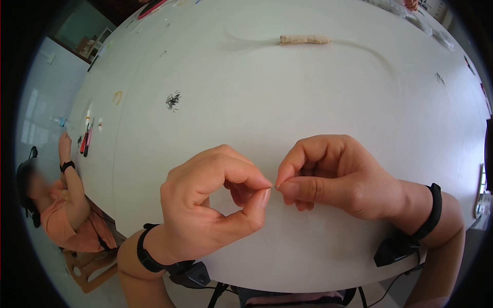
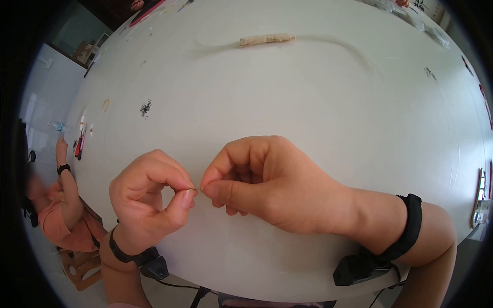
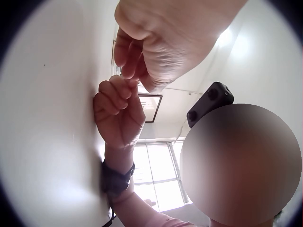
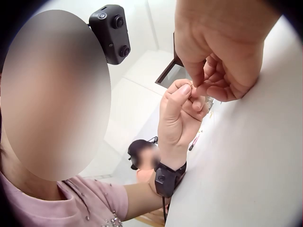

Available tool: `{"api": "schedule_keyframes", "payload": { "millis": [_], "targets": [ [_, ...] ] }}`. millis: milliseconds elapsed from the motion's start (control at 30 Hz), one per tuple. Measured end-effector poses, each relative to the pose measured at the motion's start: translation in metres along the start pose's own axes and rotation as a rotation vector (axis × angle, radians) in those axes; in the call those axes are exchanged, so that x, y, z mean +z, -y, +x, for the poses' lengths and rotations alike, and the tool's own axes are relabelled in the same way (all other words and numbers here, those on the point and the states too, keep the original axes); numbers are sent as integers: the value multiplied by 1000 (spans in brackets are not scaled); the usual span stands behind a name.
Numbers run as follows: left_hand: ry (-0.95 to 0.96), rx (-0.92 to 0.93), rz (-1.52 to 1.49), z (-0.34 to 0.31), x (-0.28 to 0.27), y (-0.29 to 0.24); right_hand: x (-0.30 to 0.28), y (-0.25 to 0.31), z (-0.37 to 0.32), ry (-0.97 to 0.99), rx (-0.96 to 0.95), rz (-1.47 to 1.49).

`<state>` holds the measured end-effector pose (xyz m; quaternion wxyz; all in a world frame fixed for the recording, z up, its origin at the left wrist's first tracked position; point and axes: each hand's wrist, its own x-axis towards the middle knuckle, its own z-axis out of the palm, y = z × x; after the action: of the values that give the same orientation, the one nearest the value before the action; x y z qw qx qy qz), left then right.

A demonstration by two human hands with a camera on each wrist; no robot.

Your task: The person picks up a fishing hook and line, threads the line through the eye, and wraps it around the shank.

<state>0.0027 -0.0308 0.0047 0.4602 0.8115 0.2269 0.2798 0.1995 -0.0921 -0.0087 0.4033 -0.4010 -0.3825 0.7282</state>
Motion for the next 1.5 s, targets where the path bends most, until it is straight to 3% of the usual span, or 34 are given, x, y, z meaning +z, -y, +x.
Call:
{"api": "schedule_keyframes", "payload": {
  "millis": [500, 1267, 1500],
  "targets": [
    [-35, 168, 276, 1, 2, -5, 2, -5, 1, -17, -74, 36],
    [-64, 251, 363, 1, -3, -6, 2, -2, -2, -36, -71, 13],
    [-78, 267, 363, 0, -1, -4, 2, -6, -1, -14, -181, -22]
  ]
}}
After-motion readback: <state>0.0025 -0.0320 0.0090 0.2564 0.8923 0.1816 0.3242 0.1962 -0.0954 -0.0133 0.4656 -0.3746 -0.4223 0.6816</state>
